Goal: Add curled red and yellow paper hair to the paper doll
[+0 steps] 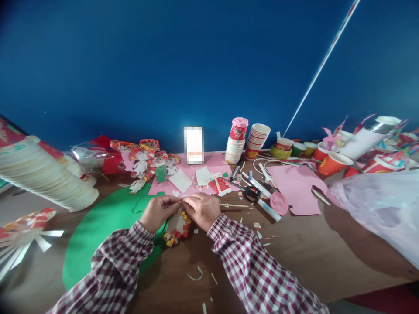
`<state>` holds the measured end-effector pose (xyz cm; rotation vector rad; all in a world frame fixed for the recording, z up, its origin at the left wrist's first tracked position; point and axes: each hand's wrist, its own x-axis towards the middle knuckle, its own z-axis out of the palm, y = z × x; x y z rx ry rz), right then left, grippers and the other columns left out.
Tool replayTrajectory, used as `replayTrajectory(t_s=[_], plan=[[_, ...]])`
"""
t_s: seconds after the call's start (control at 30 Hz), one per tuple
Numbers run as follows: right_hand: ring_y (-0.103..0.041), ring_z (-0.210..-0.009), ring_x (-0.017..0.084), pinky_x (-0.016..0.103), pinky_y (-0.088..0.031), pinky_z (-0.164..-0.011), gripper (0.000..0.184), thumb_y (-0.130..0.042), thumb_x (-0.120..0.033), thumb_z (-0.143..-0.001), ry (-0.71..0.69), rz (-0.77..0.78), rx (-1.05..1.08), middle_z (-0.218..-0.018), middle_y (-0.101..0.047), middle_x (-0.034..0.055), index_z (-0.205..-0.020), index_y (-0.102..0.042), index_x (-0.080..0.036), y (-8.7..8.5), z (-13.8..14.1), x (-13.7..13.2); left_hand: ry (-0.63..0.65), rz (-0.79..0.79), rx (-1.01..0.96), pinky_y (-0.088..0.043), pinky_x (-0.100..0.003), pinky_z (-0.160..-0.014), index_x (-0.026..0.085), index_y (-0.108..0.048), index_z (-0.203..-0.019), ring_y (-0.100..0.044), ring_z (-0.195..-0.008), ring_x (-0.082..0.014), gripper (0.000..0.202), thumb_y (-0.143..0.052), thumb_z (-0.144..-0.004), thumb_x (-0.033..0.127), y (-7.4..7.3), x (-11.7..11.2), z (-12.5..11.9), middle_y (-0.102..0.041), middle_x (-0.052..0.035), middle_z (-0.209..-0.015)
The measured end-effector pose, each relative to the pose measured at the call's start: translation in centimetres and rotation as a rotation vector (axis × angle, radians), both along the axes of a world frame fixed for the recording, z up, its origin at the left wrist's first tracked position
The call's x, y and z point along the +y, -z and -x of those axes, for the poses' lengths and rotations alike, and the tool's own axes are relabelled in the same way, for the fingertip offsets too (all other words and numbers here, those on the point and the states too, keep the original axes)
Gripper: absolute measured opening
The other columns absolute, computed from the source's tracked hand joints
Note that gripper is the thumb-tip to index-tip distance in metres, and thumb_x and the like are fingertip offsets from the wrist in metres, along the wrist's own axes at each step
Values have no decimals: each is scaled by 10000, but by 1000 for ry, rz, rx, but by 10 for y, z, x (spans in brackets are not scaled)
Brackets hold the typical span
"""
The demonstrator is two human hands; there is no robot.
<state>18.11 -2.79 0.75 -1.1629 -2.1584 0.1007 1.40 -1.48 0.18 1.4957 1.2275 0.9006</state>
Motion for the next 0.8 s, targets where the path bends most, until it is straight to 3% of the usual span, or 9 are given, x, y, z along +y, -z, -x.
replayTrajectory(t_s=[0.37, 0.8], plan=[[-572, -767, 117, 206, -413, -677, 133, -507, -253, -821, 0, -30, -3, -843, -649, 17, -850, -633, -220, 3, -1, 1, 34, 42, -9, -488, -246, -607, 115, -664, -908, -615, -664, -169, 332, -617, -647, 314, 2, 1, 0, -690, -68, -753], [-564, -785, 122, 221, -410, -701, 159, -484, -205, -827, -12, -45, 10, -879, -649, 11, -874, -634, -223, 2, -2, 1, 27, -8, 94, -373, -190, -469, 107, -661, -662, -479, -489, -97, 347, -555, -689, 437, 0, 0, 0, -579, -10, -519]])
